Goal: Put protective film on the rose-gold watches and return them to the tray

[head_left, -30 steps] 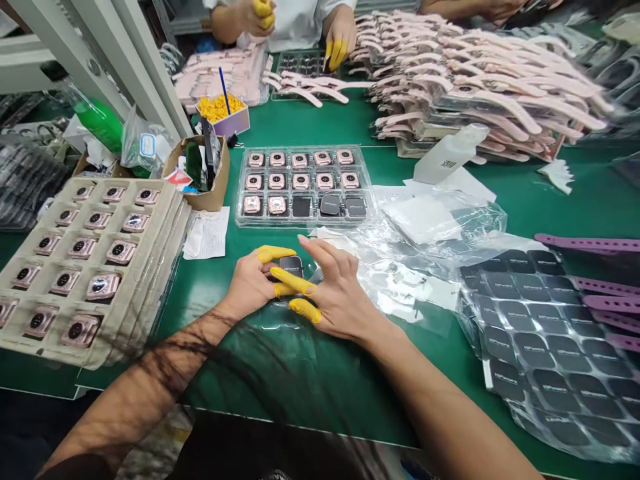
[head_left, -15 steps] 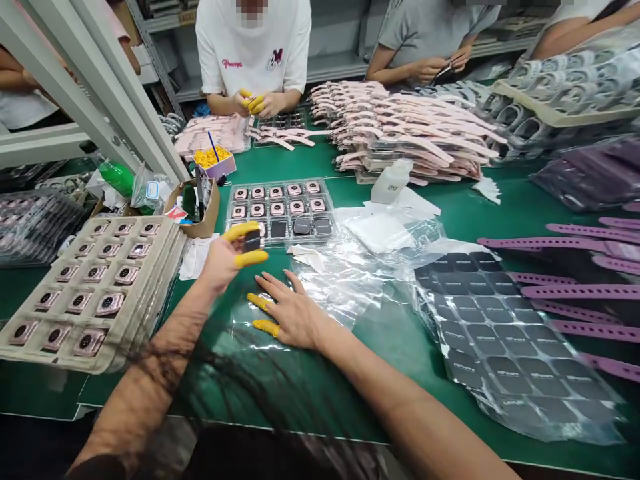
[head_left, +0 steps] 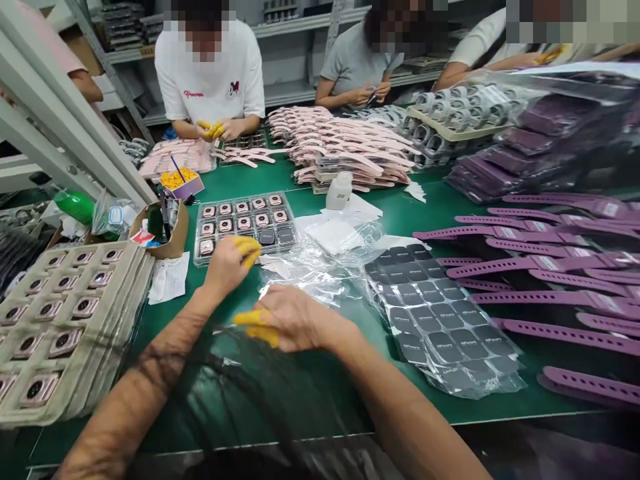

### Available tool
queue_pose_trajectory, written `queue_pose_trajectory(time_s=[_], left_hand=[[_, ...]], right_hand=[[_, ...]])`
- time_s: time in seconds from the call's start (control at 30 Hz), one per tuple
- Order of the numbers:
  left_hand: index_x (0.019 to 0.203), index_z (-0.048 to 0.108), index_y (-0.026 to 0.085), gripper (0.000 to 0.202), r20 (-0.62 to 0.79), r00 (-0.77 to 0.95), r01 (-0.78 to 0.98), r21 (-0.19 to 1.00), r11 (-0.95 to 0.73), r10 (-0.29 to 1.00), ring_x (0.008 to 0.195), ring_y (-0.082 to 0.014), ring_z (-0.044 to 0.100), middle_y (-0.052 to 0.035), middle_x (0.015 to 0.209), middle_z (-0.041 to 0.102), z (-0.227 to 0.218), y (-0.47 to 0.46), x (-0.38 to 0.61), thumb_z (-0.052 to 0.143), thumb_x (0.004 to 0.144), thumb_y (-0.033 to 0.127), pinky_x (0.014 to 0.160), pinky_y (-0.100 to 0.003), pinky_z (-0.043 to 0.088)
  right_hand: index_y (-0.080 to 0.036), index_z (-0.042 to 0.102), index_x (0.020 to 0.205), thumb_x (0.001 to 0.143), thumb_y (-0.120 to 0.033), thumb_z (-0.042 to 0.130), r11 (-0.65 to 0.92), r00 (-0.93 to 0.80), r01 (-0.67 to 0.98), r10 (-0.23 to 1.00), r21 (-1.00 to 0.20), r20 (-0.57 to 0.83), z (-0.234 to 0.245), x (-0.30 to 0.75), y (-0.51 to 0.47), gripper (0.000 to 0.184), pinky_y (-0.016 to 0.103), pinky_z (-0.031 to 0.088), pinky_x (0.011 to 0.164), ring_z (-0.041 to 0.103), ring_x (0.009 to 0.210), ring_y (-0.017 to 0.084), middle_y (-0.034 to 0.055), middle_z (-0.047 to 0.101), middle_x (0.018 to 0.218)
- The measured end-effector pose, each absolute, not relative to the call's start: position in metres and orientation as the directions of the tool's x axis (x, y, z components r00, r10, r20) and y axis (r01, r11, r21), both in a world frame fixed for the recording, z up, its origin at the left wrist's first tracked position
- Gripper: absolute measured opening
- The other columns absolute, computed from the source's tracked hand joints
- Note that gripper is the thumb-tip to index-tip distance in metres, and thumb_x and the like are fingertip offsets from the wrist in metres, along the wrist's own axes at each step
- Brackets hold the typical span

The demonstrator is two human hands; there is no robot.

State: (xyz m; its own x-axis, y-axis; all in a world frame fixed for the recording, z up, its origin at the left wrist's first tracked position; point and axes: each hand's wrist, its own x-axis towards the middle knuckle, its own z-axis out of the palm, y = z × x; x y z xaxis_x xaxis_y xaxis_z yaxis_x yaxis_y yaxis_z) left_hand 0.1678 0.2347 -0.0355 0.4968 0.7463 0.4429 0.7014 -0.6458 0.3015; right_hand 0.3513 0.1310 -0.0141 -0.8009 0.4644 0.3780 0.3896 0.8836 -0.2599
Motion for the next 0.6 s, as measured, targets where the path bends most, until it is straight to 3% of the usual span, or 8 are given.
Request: queue_pose_trajectory(time_s=[0.1, 0.13, 0.2, 0.3, 0.43, 0.5, 0.6], left_hand=[[0.113, 0.074, 0.022, 0.029, 0.348, 0.628, 0.658, 0.24, -0.714, 0.696, 0.118, -0.028, 0.055, -0.0115, 0.126, 0.065, -0.047, 0.218, 0.177, 0.06, 0.094, 0.039, 0.102, -0.046, 0.044], [0.109, 0.076, 0.022, 0.027, 0.347, 0.615, 0.682, 0.217, -0.698, 0.708, 0.119, -0.0297, 0.053, -0.0118, 0.128, 0.064, -0.05, 0.216, 0.179, 0.062, 0.093, 0.04, 0.102, -0.048, 0.043], [0.1, 0.078, 0.023, 0.024, 0.356, 0.587, 0.719, 0.185, -0.67, 0.728, 0.12, -0.0305, 0.05, -0.0101, 0.127, 0.065, -0.055, 0.217, 0.177, 0.06, 0.094, 0.038, 0.103, -0.05, 0.04], [0.107, 0.077, 0.026, 0.024, 0.33, 0.601, 0.719, 0.174, -0.673, 0.728, 0.119, -0.0299, 0.048, -0.0085, 0.124, 0.066, -0.06, 0.22, 0.169, 0.057, 0.096, 0.036, 0.103, -0.05, 0.037], [0.126, 0.071, 0.033, 0.034, 0.24, 0.598, 0.749, 0.171, -0.64, 0.764, 0.117, -0.0313, 0.045, -0.0103, 0.122, 0.064, -0.061, 0.221, 0.166, 0.053, 0.098, 0.042, 0.098, -0.051, 0.036], [0.118, 0.074, 0.032, 0.032, 0.212, 0.585, 0.77, 0.155, -0.618, 0.783, 0.114, -0.032, 0.045, -0.0112, 0.116, 0.064, -0.055, 0.219, 0.163, 0.052, 0.097, 0.043, 0.097, -0.052, 0.036], [0.104, 0.076, 0.023, 0.033, 0.241, 0.485, 0.853, 0.084, -0.516, 0.841, 0.11, -0.0347, 0.047, -0.0152, 0.102, 0.064, -0.04, 0.212, 0.152, 0.045, 0.098, 0.033, 0.094, -0.055, 0.037]], right_hand=[[-0.025, 0.064, 0.126, 0.096, -0.027, 0.052, 0.6, -0.525, 0.685, 0.8, -0.413, 0.291, -0.006, 0.396, 0.148, 0.032, 0.031, 0.047, 0.085, 0.065, 0.091, 0.016, 0.0036, 0.075, 0.102], [-0.025, 0.062, 0.129, 0.095, -0.028, 0.055, 0.436, -0.387, 0.813, 0.9, -0.385, 0.203, -0.006, 0.408, 0.153, 0.035, 0.032, 0.046, 0.09, 0.064, 0.101, 0.018, 0.0058, 0.072, 0.113], [-0.021, 0.063, 0.129, 0.092, -0.031, 0.061, 0.146, -0.115, 0.944, 0.986, -0.297, 0.117, -0.008, 0.425, 0.159, 0.039, 0.041, 0.044, 0.097, 0.058, 0.116, 0.028, 0.0129, 0.064, 0.13], [-0.014, 0.063, 0.127, 0.092, -0.042, 0.059, -0.092, 0.108, 0.975, 0.992, -0.201, 0.067, -0.007, 0.426, 0.156, 0.045, 0.048, 0.044, 0.095, 0.056, 0.116, 0.037, 0.0212, 0.06, 0.127], [-0.008, 0.057, 0.133, 0.09, -0.06, 0.053, -0.366, 0.353, 0.929, 0.923, -0.064, -0.153, -0.001, 0.404, 0.141, 0.067, 0.049, 0.046, 0.091, 0.058, 0.111, 0.04, 0.0262, 0.061, 0.119], [-0.007, 0.055, 0.137, 0.087, -0.066, 0.053, -0.402, 0.382, 0.914, 0.899, -0.052, -0.215, -0.003, 0.391, 0.136, 0.077, 0.051, 0.046, 0.089, 0.057, 0.112, 0.042, 0.0295, 0.059, 0.122], [-0.006, 0.048, 0.145, 0.084, -0.073, 0.051, -0.38, 0.361, 0.921, 0.916, -0.09, -0.176, -0.016, 0.375, 0.135, 0.09, 0.058, 0.044, 0.088, 0.054, 0.112, 0.045, 0.0347, 0.056, 0.124]])
